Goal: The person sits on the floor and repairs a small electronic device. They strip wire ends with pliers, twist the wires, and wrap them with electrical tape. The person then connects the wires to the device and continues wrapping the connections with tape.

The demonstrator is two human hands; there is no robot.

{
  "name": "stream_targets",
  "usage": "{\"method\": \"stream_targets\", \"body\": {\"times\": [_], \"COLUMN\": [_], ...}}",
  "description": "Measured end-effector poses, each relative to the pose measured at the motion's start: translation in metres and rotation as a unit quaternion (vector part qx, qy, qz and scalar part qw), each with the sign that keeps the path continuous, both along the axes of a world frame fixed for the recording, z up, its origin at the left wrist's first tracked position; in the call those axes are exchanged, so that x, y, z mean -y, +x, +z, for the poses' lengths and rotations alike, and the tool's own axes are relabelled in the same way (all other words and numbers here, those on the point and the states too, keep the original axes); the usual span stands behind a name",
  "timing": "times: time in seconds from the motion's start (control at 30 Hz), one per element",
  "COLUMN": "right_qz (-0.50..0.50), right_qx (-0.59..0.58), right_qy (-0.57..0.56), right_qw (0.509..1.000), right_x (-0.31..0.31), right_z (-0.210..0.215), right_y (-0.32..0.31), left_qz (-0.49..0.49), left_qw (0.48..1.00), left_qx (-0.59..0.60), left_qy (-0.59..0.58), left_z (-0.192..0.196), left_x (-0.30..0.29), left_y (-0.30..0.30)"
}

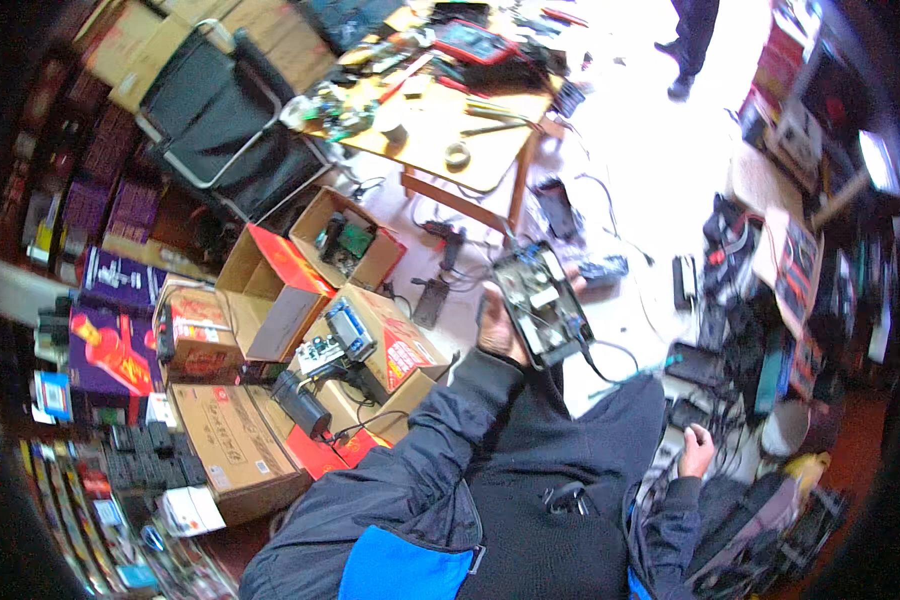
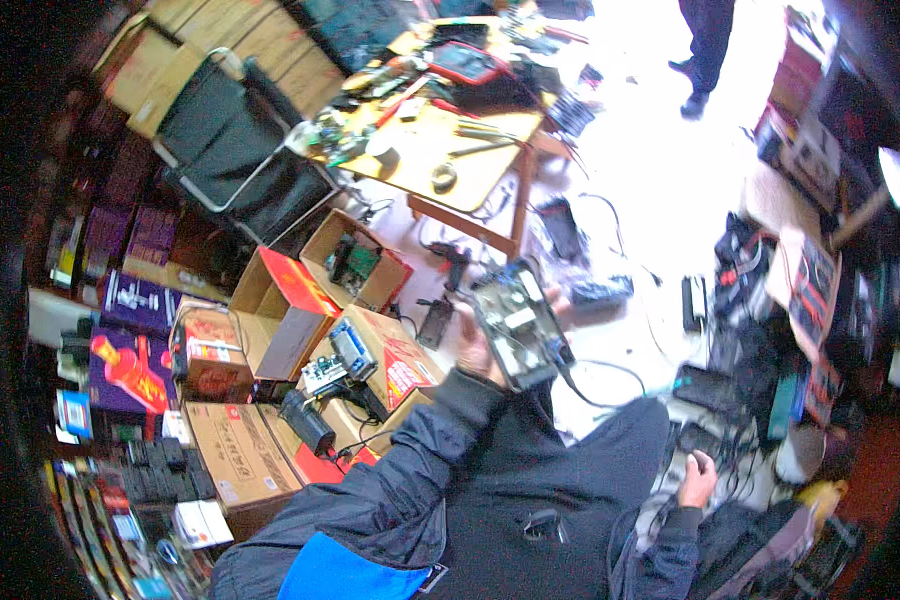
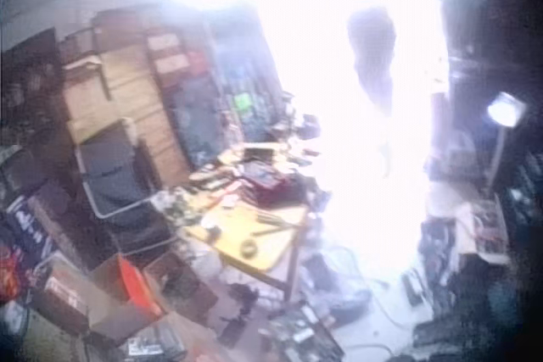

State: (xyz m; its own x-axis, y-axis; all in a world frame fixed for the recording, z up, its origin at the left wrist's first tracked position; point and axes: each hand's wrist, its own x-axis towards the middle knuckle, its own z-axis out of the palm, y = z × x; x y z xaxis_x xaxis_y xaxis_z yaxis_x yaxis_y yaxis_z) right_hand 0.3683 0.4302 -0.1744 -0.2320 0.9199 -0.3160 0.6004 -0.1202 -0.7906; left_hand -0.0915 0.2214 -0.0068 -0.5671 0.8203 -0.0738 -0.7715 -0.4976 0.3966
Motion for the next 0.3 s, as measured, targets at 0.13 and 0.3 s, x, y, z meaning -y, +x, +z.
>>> {"method": "stream_targets", "body": {"times": [0.13,0.3], "right_qz": [0.055,0.151], "right_qx": [-0.097,-0.168], "right_qy": [0.064,0.150], "right_qw": [0.992,0.963], "right_x": [-0.061,-0.084], "right_z": [0.051,0.164], "right_y": [-0.080,-0.213], "left_qz": [-0.006,0.011], "left_qw": [1.000,0.997], "left_qx": [0.014,0.005], "left_qy": [0.024,0.076], "left_z": [0.004,0.006], "left_x": [-0.005,-0.007], "left_y": [0.004,-0.009]}}
